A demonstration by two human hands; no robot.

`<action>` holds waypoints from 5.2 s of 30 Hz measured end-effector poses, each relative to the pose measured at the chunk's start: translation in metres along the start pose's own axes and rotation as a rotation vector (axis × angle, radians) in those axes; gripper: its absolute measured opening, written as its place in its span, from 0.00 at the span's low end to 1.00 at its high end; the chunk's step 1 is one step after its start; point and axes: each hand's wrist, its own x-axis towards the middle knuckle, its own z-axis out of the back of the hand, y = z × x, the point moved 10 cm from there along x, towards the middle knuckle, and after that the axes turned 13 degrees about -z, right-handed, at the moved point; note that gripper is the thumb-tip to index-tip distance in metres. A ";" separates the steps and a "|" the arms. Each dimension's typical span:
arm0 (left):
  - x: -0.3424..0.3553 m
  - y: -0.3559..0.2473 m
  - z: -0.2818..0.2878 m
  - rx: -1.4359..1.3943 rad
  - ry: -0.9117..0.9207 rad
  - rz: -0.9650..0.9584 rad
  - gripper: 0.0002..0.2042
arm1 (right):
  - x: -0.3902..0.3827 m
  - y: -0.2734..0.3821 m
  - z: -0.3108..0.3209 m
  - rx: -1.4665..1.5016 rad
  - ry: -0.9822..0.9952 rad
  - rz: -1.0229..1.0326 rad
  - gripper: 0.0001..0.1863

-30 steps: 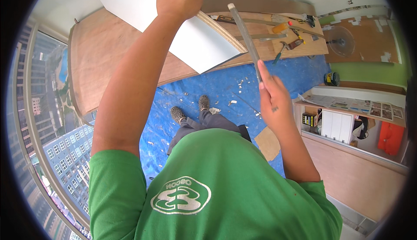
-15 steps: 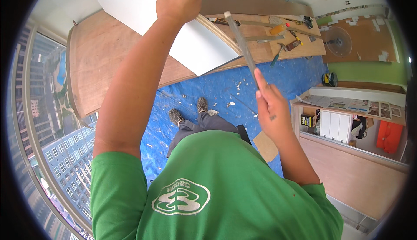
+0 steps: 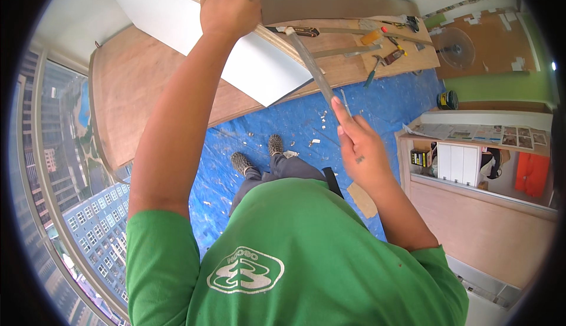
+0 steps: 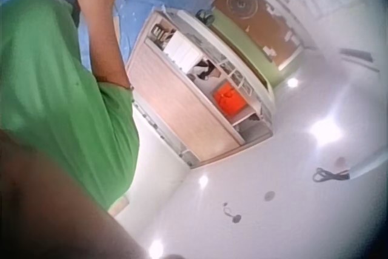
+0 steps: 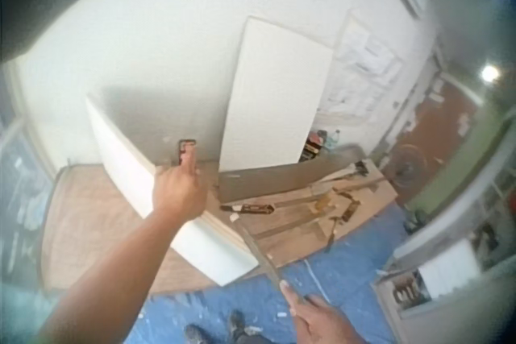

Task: The person cuts a white laminated board using a utility knife and a metal ruler, then files the edges with a hand file and taps the board with a hammer. The person flips the board and repeats cutting and filing on the opposite side.

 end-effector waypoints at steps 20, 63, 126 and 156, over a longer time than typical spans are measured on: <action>-0.005 -0.003 0.006 -0.037 -0.116 -0.060 0.26 | 0.046 0.001 0.004 0.050 -0.045 0.049 0.33; -0.008 -0.001 0.014 -0.145 -0.210 -0.024 0.18 | 0.111 -0.075 -0.016 0.743 0.151 -0.151 0.18; -0.156 -0.125 -0.074 -0.475 -0.625 0.200 0.56 | 0.152 -0.059 0.013 0.285 0.566 0.538 0.22; -0.156 -0.126 -0.070 -0.442 -0.698 0.184 0.59 | 0.142 -0.031 0.033 -0.081 0.675 0.764 0.32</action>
